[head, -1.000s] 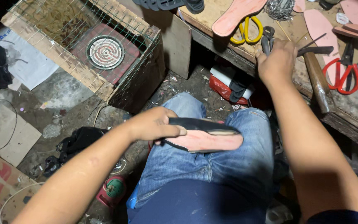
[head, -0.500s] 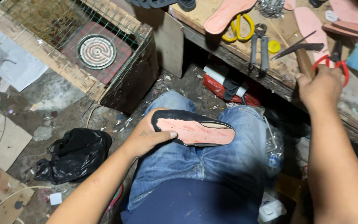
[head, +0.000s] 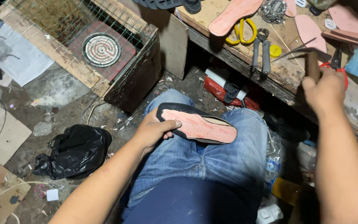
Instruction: The person uses pliers and a curved metal tool to trim and shape the edges of a shoe sole while seated. They repeatedly reposition the shoe, trim the sole edge, and inspect the fit and finish throughout the clip.
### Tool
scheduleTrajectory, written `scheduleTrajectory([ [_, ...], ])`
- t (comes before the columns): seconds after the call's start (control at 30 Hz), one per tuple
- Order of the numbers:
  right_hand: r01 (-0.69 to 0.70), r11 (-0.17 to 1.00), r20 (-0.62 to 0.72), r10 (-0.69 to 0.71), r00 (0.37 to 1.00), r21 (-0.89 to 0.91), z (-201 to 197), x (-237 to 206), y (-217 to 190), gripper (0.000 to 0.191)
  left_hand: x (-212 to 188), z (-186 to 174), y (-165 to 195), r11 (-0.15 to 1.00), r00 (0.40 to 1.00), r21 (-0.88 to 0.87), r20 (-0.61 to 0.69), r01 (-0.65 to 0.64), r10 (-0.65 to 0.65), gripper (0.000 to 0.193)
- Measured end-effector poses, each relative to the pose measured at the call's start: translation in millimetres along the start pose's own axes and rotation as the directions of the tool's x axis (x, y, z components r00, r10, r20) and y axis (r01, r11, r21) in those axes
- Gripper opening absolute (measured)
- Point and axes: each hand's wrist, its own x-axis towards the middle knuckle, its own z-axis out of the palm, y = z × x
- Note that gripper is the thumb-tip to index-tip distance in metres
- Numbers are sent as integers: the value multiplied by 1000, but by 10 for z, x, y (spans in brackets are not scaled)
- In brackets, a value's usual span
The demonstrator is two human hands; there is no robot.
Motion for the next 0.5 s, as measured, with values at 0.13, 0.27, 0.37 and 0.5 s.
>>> scheduleTrajectory([
  [0.13, -118, 626, 26, 154, 988, 770, -61, -414, -396, 29, 29, 32, -24, 1000, 1000, -8, -20, -10, 10, 28],
  [0.27, -451, 354, 490, -24, 871, 819, 143, -1188, -1067, 28, 49, 81, -47, 999, 999, 19, -27, -44, 44, 26],
  [0.37, -621, 370, 694, -98, 714, 691, 178, -1586, -1249, 23, 58, 94, -60, 997, 997, 37, -34, -66, 67, 26],
  [0.5, -79, 281, 126, -153, 980, 956, 218, -1739, -1388, 25, 48, 89, -76, 996, 995, 16, -30, -93, 94, 26],
])
